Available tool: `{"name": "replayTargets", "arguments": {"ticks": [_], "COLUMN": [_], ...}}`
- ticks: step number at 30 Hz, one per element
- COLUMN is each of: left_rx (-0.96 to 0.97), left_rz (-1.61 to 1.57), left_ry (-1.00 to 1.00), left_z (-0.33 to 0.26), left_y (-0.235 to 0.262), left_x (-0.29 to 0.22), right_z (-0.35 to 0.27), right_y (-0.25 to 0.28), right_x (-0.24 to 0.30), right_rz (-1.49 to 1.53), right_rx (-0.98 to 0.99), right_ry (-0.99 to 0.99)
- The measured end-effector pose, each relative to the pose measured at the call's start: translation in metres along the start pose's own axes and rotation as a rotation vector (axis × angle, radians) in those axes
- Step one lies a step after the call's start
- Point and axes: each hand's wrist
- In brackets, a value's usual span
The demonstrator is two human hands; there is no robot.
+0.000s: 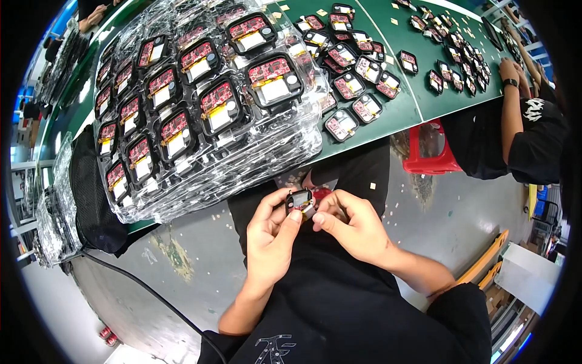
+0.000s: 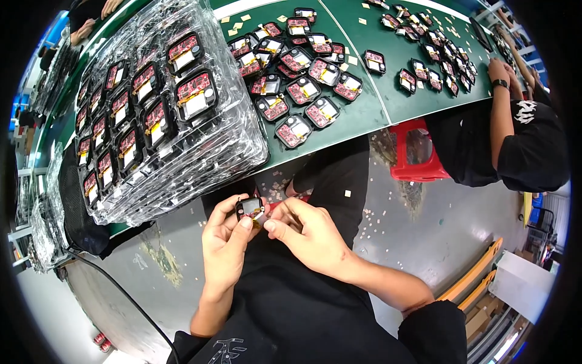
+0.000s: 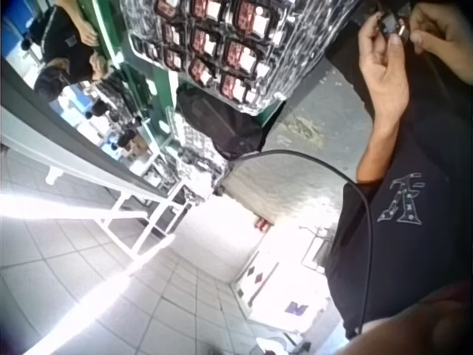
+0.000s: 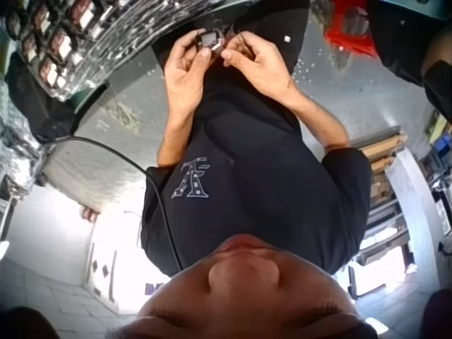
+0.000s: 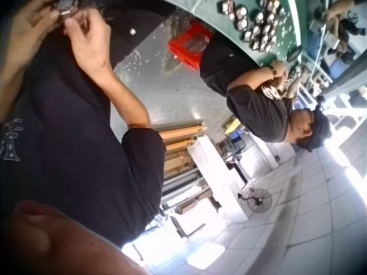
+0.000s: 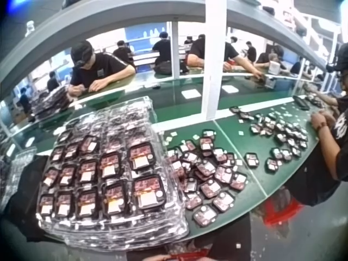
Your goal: Assembling and inspecting small electronic components on a production line.
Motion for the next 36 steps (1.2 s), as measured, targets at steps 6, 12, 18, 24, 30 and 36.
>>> {"name": "replayTargets", "arguments": {"ticks": [6, 12, 18, 24, 30, 36], "left_rx": [-0.013, 0.01, 0.042, 0.04, 0.042, 0.049], "left_rz": [-0.02, 0.028, 0.154, 0.245, 0.37, 0.475], "left_ry": [0.009, 0.003, -0.048, -0.124, -0.155, -0.183], "left_z": [0.0, 0.001, 0.0, -0.001, -0.001, -0.002], "left_y": [-0.001, -0.003, -0.001, -0.007, -0.01, -0.01], "left_x": [0.002, 0.006, 0.007, 0.007, 0.006, 0.002], "right_z": [0.003, 0.002, -0.007, 0.0, -0.003, -0.006], "right_y": [-0.012, -0.022, -0.012, 0.001, 0.0, 0.001], "right_x": [-0.023, -0.029, -0.02, -0.001, 0.005, 0.009], "right_rz": [0.343, 0.455, -0.233, -0.457, -0.347, -0.355], "right_rx": [-0.055, -0.156, -0.379, -0.351, -0.334, -0.319], "right_ry": [-0.01, 0.064, 0.558, 0.692, 0.545, 0.478]}}
Point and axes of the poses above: each hand's wrist, its own z-axis towards the middle knuckle, its own y-axis out of the back of the hand, x = y × z, and after that the axes turned 10 degrees about -y, right-handed
